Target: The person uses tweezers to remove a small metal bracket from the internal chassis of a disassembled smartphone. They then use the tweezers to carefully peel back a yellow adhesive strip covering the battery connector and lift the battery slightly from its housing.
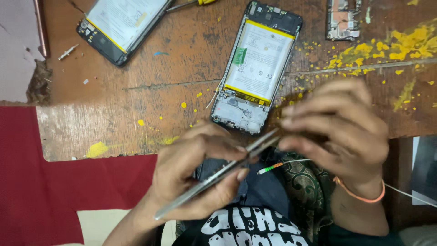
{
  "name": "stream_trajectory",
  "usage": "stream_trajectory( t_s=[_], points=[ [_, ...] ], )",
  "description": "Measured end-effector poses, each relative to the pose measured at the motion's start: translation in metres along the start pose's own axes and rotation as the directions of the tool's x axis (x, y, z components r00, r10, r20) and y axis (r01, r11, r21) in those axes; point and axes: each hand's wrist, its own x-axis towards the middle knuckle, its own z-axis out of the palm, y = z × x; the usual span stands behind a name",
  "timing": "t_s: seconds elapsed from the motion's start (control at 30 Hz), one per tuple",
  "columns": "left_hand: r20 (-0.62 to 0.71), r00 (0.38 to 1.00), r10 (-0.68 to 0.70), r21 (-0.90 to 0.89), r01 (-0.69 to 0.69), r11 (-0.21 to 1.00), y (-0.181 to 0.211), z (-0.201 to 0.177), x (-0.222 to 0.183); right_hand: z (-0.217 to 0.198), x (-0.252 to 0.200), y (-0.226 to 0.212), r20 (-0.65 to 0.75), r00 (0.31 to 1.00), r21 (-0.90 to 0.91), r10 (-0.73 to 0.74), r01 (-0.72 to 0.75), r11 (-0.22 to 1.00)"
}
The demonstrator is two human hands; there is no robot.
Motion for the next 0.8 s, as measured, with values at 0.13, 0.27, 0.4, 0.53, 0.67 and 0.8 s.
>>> stream_trajectory(
  t_s=[0.13, 0.27, 0.4, 0.53, 0.67, 0.8],
  points=[
    [0.06, 0.998, 0.035, -0.039, -0.033, 0.999, 0.006, 0.0, -0.004, -0.007, -0.013, -0.028, 0.037, 0.992, 0.062, 0.123, -0.125, 0.99],
    [0.125, 0.988, 0.088, -0.045, -0.083, 0.995, 0.009, -0.003, -0.011, -0.014, -0.011, -0.037, 0.078, 0.987, 0.152, 0.14, -0.15, 0.977],
    [0.152, 0.982, 0.109, -0.059, -0.101, 0.993, 0.012, -0.005, -0.018, -0.015, -0.014, -0.045, 0.13, 0.977, 0.223, 0.167, -0.193, 0.956],
    [0.131, 0.989, 0.068, -0.086, -0.057, 0.995, 0.012, -0.004, -0.026, -0.009, -0.023, -0.045, 0.106, 0.974, 0.298, 0.202, -0.225, 0.928],
    [0.117, 0.993, 0.028, -0.195, -0.005, 0.981, 0.006, -0.002, -0.031, -0.007, -0.031, -0.044, 0.123, 0.954, 0.369, 0.273, -0.299, 0.88],
    [0.077, 0.993, -0.088, -0.403, 0.111, 0.908, 0.0, 0.003, -0.042, -0.004, -0.039, -0.041, 0.096, 0.931, 0.405, 0.351, -0.359, 0.841]
  ],
)
